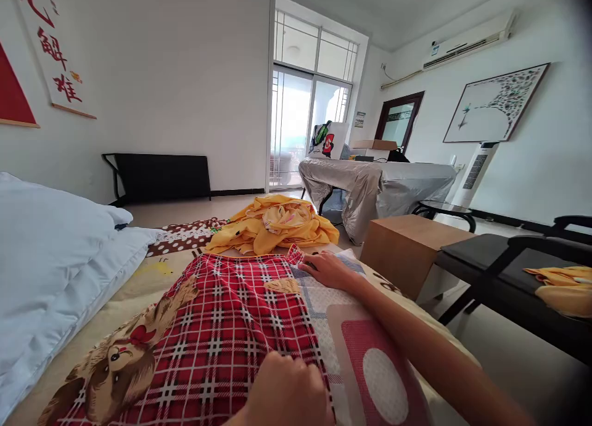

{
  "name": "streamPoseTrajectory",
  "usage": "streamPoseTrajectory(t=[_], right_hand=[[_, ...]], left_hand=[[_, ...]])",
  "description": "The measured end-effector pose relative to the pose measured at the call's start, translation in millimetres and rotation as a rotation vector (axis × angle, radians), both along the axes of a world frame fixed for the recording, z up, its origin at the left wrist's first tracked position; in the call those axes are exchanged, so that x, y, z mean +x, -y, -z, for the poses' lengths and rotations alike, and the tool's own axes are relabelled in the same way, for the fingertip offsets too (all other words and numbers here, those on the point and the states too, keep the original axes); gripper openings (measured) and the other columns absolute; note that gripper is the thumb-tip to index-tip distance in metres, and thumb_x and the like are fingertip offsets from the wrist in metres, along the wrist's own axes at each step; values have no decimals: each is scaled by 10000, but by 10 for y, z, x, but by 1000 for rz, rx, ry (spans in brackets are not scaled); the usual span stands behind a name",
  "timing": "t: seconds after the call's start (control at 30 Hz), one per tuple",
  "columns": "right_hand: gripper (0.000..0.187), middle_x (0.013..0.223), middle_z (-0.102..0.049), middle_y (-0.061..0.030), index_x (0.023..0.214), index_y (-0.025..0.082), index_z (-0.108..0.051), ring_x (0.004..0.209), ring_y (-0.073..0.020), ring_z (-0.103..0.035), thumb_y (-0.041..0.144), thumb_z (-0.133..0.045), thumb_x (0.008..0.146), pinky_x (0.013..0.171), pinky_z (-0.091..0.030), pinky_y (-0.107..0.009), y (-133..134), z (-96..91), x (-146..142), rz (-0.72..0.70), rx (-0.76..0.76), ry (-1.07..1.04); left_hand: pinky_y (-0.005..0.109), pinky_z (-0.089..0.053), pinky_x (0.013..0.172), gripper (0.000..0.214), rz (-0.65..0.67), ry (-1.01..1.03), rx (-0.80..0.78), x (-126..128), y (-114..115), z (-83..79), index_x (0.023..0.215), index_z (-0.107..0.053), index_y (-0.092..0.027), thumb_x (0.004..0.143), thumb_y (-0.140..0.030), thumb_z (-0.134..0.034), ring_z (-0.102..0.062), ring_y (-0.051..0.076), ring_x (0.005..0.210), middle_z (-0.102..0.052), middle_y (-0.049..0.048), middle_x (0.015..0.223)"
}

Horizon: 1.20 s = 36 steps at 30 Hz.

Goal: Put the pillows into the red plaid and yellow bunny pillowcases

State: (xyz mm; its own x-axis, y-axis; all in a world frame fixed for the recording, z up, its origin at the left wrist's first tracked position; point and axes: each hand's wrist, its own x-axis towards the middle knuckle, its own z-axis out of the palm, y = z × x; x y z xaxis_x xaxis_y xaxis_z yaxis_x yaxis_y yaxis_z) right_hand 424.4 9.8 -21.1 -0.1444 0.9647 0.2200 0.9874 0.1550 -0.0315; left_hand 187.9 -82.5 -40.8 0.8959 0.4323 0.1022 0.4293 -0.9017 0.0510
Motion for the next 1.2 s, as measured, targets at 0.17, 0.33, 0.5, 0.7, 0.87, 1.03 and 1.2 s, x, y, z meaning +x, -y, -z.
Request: streamPoseTrajectory(t=[0.17, 0.33, 0.5, 0.7, 0.87, 1.03, 1.2], right_hand=[[451, 844, -669, -107, 944, 159, -619, 801, -230, -590, 522, -352, 966, 705, -363, -312, 323, -167, -191, 44, 138, 21], [338, 801, -640, -59, 873, 174, -574, 745, -190, -552, 495, -474, 912, 760, -367, -328, 674, -391, -298, -196, 147, -7], [289, 899, -643, -52, 1008, 180, -550, 803, -194, -560, 290, -623, 750, 863, -361, -358, 987, -476, -245, -347, 138, 7], [119, 714, -578, -4, 859, 196, -513, 665, -140, -486, 114, -462, 790, 747, -340, -303, 1114, -453, -417, -470, 324, 45], [137, 593, -501, 11, 755, 195, -450, 597, -130, -418, 97, -425, 847, 672, -313, -302, 1108, -524, -643, -594, 568, 90], [140, 594, -466, 28, 867, 201, -455, 570, -129, -402, 88, -476, 787, 628, -334, -303, 993, -414, -627, -638, 797, -8], [260, 553, -361, 66, 833, 225, -364, 504, -117, -346, 58, -530, 721, 559, -330, -289, 786, -177, -634, -649, 1105, -199]], left_hand=[[430, -525, 638, 412, -273, 119, 155, 109, -510, -530, 1066, -614, -87, 913, -406, -404, -671, 315, 773, -671, 155, 879], [430, -538, 664, 401, -357, 140, 136, 199, -671, -550, 1085, -585, -68, 829, -362, -492, -671, 327, 842, -663, 172, 944], [412, -526, 687, 236, -334, 83, 115, 166, -659, -662, 927, -625, -111, 824, -233, -451, -682, 308, 822, -679, 161, 843], [367, -488, 627, 259, -290, 213, 147, 199, -685, -820, 818, -595, -150, 873, -175, -344, -678, 285, 764, -674, 126, 810], [344, -431, 621, 262, -247, 314, 76, 305, -623, -924, 885, -585, -156, 892, -216, -331, -660, 265, 767, -675, 109, 830], [314, -357, 647, 253, -185, 513, -62, 355, -587, -989, 768, -532, -188, 905, -258, -331, -600, 199, 741, -651, 56, 783], [292, -293, 614, 249, -97, 681, -214, 429, -545, -938, 635, -388, -203, 875, -259, -353, -466, 151, 615, -520, 1, 622]])
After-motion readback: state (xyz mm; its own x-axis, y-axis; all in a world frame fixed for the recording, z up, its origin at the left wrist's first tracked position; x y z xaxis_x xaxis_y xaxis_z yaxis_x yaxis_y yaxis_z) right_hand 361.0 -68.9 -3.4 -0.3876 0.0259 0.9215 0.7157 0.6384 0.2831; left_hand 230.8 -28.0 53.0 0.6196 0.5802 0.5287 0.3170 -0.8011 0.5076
